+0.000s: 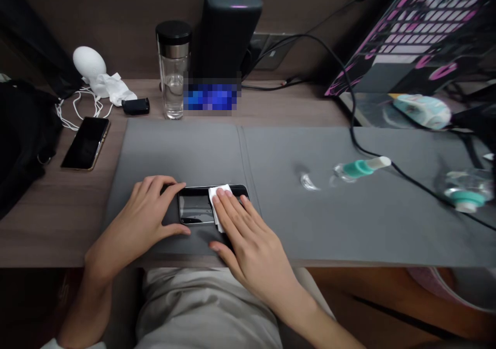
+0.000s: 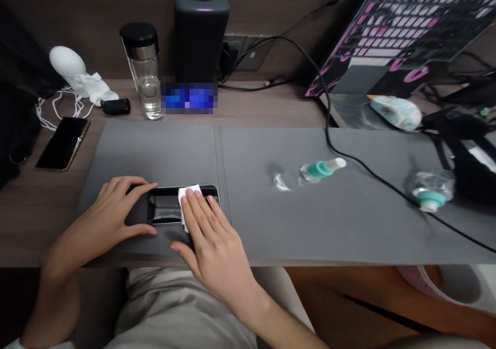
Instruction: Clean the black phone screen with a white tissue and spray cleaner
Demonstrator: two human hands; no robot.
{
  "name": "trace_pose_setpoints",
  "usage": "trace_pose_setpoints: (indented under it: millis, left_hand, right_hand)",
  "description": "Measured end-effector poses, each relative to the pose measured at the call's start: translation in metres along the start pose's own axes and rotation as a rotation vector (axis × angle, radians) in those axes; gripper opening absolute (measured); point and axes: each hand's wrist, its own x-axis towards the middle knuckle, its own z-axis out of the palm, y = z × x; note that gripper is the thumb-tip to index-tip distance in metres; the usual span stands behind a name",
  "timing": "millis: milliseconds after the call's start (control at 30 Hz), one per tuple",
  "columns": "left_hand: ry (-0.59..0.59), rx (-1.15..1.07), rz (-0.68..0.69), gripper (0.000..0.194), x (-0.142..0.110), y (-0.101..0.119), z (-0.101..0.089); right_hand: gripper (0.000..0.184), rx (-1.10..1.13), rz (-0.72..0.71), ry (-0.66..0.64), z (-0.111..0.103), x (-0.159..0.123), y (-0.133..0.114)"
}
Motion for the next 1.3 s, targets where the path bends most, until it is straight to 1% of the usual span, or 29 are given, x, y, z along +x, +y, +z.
trace_pose_setpoints:
  millis: [100, 200, 267, 333, 400, 467, 533, 600, 667, 767, 833, 967, 1100, 1200, 1300]
  left_hand:
    - [-0.014, -0.008, 0.003, 0.079, 0.001, -0.002, 0.0]
    - [-0.061, -0.06, 0.004, 0.084, -0.002, -0.008, -0.003]
    - [-0.101, -0.118, -0.014, 0.09, -0.005, -0.013, -0.006]
    - [-0.121, -0.171, -0.043, 0.093, -0.006, -0.018, -0.01]
    - [-0.125, -0.217, -0.092, 0.091, -0.007, -0.023, -0.015]
    - [-0.141, -0.256, -0.117, 0.093, -0.01, -0.026, -0.022]
    - [-0.182, -0.284, -0.128, 0.093, -0.014, -0.027, -0.03]
    - [-0.169, -0.29, -0.155, 0.092, -0.017, -0.027, -0.037]
    - [-0.119, -0.309, -0.163, 0.093, -0.018, -0.025, -0.041]
    - [-0.01, -0.35, -0.161, 0.079, -0.013, -0.021, -0.041]
    - [0.035, -0.372, -0.152, 0.075, -0.009, -0.019, -0.039]
    - [0.059, -0.393, -0.14, 0.07, -0.004, -0.015, -0.035]
    - [0.07, -0.362, -0.127, 0.069, -0.003, -0.011, -0.033]
    - [0.079, -0.355, -0.122, 0.07, -0.002, -0.011, -0.031]
    - [0.074, -0.356, -0.126, 0.071, -0.002, -0.012, -0.03]
  right_hand:
    - [0.081, 0.016, 0.002, 0.006, 0.0, 0.004, -0.007]
    - [0.082, 0.049, -0.012, 0.001, 0.003, 0.013, -0.016]
    - [0.078, 0.067, -0.02, -0.004, 0.006, 0.021, -0.022]
    - [0.073, 0.082, -0.022, -0.006, 0.008, 0.029, -0.026]
    - [0.069, 0.105, -0.018, -0.008, 0.011, 0.037, -0.029]
    - [0.069, 0.134, -0.014, -0.014, 0.013, 0.042, -0.03]
    - [0.072, 0.152, -0.022, -0.025, 0.014, 0.045, -0.03]
    - [0.075, 0.154, -0.052, -0.036, 0.013, 0.045, -0.03]
    - [0.077, 0.152, -0.091, -0.045, 0.012, 0.044, -0.03]
    - [0.076, 0.147, -0.118, -0.049, 0.009, 0.039, -0.031]
    - [0.075, 0.144, -0.127, -0.037, 0.007, 0.034, -0.032]
    - [0.075, 0.148, -0.144, -0.015, 0.004, 0.023, -0.036]
    - [0.074, 0.144, -0.128, -0.018, 0.005, 0.016, -0.04]
    - [0.073, 0.12, -0.081, -0.018, 0.007, 0.021, -0.038]
    - [0.068, 0.09, -0.022, -0.017, 0.01, 0.032, -0.033]
